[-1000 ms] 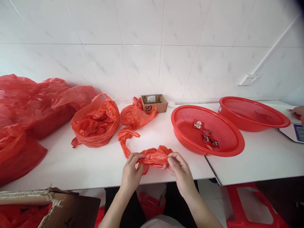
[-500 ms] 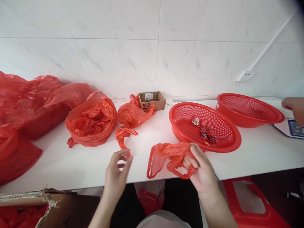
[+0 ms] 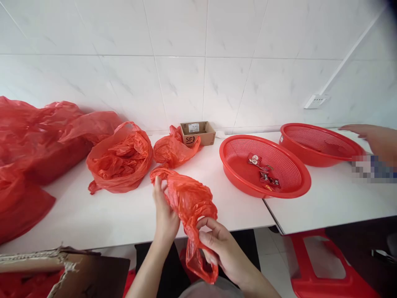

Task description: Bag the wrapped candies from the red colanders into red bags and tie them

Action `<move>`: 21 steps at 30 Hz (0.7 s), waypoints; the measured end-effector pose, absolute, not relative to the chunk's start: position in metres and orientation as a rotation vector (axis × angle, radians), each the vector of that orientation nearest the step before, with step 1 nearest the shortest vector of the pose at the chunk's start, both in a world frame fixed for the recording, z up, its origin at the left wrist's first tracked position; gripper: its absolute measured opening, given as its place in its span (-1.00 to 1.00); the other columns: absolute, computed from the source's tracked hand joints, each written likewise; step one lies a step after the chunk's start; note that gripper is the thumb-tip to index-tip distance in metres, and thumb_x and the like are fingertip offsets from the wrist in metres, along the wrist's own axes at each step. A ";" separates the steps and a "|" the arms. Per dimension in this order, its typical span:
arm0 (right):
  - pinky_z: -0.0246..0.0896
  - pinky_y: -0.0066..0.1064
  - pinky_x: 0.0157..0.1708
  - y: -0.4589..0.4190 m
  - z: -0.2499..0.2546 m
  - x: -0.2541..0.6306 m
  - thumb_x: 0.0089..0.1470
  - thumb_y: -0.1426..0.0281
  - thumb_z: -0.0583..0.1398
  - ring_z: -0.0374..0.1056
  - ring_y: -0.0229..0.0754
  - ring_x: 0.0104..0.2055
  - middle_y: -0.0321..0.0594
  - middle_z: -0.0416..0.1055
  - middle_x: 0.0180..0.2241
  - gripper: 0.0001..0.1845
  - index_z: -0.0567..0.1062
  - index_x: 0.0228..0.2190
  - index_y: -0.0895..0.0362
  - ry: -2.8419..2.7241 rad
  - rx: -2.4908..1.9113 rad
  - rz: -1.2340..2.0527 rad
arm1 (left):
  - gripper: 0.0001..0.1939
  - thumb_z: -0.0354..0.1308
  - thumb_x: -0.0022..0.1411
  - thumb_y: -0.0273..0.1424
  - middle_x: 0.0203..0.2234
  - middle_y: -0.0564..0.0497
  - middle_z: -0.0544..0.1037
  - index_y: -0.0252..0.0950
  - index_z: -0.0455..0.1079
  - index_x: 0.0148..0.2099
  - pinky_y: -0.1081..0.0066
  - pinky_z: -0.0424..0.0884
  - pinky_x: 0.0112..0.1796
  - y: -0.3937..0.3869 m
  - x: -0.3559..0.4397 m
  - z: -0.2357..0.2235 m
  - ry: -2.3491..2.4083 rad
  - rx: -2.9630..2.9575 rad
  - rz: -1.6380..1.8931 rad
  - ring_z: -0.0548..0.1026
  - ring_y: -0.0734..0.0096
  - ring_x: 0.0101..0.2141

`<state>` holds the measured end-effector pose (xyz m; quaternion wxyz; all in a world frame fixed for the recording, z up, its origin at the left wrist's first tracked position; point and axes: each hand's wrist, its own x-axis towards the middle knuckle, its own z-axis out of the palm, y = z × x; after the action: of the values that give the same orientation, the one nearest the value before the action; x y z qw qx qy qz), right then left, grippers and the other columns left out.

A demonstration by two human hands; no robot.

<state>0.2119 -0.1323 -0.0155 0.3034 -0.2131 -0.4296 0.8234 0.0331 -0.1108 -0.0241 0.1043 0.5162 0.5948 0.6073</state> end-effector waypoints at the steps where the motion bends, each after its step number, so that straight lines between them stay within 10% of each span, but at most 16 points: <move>1: -0.23 -0.56 -0.67 -0.133 -0.017 0.215 0.20 0.22 0.20 -0.08 -0.47 -0.71 -0.51 0.14 -0.68 -0.77 0.39 -0.24 0.13 -1.175 -0.553 2.196 | -0.08 0.25 0.11 -0.34 0.28 -0.23 0.05 -0.12 -0.16 0.40 -0.08 0.08 0.19 -0.109 0.026 -0.020 1.785 1.490 1.810 0.13 0.02 0.24; 5: -0.28 -0.58 -0.70 -0.124 -0.022 0.235 0.11 0.23 0.27 -0.12 -0.49 -0.73 -0.54 0.13 -0.70 -0.69 0.39 -0.17 0.11 -1.211 -0.576 2.219 | -0.62 0.26 -0.01 -0.42 -0.01 -0.11 0.42 -0.25 0.44 -0.07 0.17 0.34 0.01 -0.111 -0.002 -0.012 1.615 1.104 1.644 0.36 0.10 0.05; 9: -0.15 -0.61 -0.64 -0.092 -0.020 0.275 -0.07 0.30 0.39 -0.05 -0.47 -0.68 -0.56 0.12 -0.69 -0.57 0.37 -0.18 0.06 -1.044 -0.816 1.858 | -0.75 0.23 0.00 -0.38 -0.40 0.04 0.50 -0.27 0.36 -0.22 0.39 0.42 -0.36 -0.124 -0.024 -0.016 1.411 0.872 1.529 0.47 0.40 -0.41; 21: 0.24 -0.28 -0.17 -0.115 0.022 0.273 0.12 0.39 0.22 0.33 -0.10 -0.17 -0.16 0.40 -0.22 -0.87 0.47 -0.24 -0.01 -1.390 -0.961 0.554 | -0.75 0.30 0.07 -0.37 -0.34 0.07 0.53 -0.27 0.39 -0.19 0.48 0.45 -0.30 -0.142 0.004 -0.012 1.120 0.518 1.529 0.47 0.51 -0.36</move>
<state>0.2735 -0.1154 0.0224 0.6301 -0.4195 -0.6071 0.2417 0.0036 -0.1418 -0.0122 0.5550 0.2193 0.4743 0.6472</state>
